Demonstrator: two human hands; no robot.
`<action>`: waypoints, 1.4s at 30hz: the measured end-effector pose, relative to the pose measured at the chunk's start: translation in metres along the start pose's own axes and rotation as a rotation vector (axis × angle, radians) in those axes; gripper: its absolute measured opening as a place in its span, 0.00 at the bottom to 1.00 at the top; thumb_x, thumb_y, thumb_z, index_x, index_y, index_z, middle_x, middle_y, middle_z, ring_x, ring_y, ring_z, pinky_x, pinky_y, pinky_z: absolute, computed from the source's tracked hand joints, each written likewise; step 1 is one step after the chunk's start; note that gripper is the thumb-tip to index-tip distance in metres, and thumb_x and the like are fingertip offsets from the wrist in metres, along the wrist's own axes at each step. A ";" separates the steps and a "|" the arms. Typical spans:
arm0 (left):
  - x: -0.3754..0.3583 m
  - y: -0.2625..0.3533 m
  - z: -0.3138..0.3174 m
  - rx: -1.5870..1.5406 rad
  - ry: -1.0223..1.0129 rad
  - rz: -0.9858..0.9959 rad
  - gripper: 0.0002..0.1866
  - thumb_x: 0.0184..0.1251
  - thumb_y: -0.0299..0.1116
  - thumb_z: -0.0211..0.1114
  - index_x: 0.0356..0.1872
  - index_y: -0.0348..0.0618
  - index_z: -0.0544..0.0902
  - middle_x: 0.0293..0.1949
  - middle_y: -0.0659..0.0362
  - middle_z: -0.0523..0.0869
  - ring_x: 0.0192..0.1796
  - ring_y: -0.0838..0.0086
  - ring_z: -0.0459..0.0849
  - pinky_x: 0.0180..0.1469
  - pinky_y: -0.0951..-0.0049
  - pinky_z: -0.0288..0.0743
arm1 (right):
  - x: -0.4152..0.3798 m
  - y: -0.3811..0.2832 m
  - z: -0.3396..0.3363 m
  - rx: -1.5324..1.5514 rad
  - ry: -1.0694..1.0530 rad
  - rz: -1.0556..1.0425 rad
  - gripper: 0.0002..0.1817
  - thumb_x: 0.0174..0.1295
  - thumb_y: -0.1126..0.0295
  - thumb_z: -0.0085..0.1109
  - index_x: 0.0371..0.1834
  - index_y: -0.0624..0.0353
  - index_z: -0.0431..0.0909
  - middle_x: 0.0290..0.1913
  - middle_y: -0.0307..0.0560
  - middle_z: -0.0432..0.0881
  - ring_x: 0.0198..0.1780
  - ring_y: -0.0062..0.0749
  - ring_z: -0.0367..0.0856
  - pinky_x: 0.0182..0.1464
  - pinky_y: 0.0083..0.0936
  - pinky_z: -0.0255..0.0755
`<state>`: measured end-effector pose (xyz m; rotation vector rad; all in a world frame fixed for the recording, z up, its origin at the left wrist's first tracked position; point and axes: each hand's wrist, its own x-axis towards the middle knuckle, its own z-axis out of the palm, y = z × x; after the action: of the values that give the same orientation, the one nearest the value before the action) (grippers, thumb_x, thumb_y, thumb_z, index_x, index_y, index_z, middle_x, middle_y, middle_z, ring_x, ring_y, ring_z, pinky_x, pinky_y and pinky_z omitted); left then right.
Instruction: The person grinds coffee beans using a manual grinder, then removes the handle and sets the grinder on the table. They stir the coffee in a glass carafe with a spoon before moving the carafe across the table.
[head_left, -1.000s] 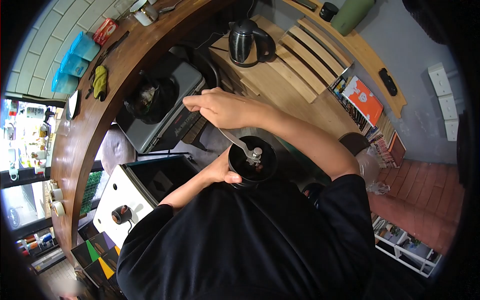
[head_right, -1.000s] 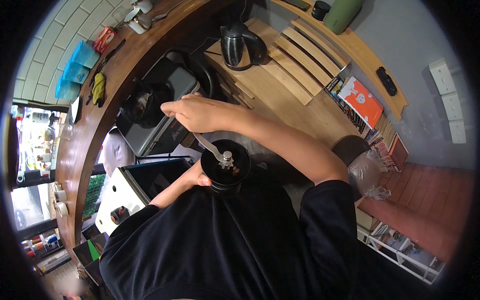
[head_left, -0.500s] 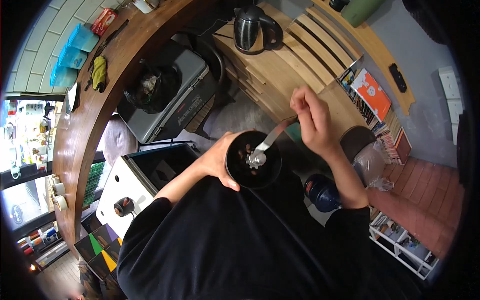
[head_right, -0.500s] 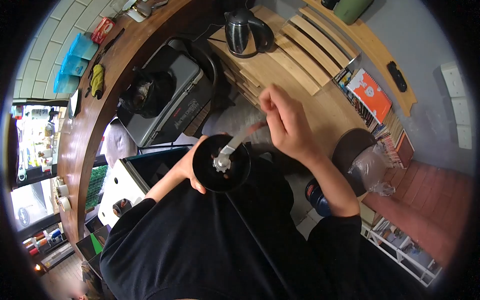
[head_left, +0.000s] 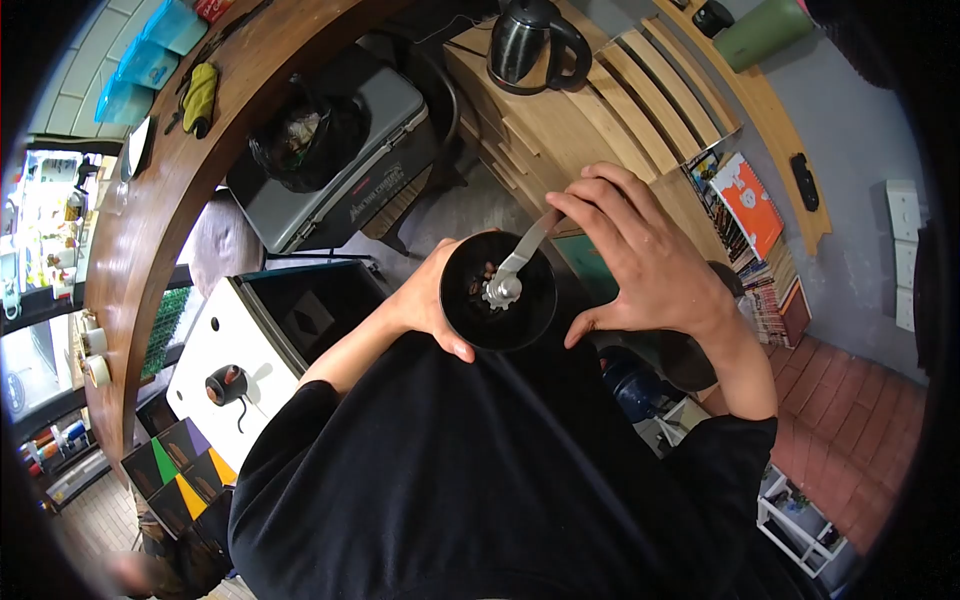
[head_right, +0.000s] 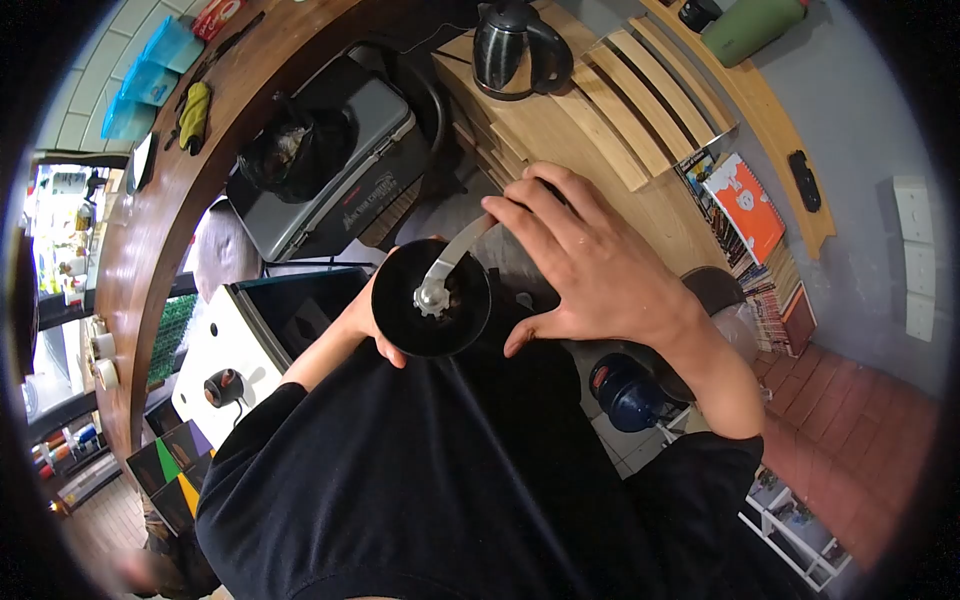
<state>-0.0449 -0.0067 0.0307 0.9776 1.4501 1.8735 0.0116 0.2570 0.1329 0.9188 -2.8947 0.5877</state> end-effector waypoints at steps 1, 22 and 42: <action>-0.003 -0.002 0.000 -0.003 0.008 0.002 0.56 0.24 0.61 0.88 0.56 0.33 0.78 0.43 0.56 0.87 0.45 0.71 0.88 0.51 0.69 0.80 | 0.004 -0.001 0.002 -0.010 0.003 -0.018 0.56 0.41 0.31 0.73 0.63 0.69 0.71 0.61 0.56 0.71 0.69 0.52 0.67 0.73 0.47 0.64; -0.021 0.001 0.014 0.101 0.040 -0.011 0.52 0.24 0.55 0.86 0.56 0.34 0.79 0.45 0.54 0.88 0.46 0.65 0.89 0.52 0.64 0.82 | -0.008 -0.037 0.016 -0.232 0.035 0.144 0.57 0.52 0.18 0.47 0.55 0.70 0.76 0.53 0.55 0.73 0.59 0.55 0.70 0.58 0.49 0.72; -0.029 0.013 0.020 0.325 0.322 0.079 0.51 0.22 0.51 0.89 0.55 0.35 0.80 0.44 0.56 0.86 0.45 0.69 0.88 0.51 0.69 0.81 | -0.011 -0.072 0.029 -0.367 0.390 0.288 0.29 0.60 0.42 0.66 0.37 0.62 0.80 0.27 0.42 0.72 0.27 0.33 0.76 0.31 0.28 0.72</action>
<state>-0.0121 -0.0218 0.0399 0.9167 1.9809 1.9574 0.0637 0.1980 0.1287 0.3025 -2.6544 0.2004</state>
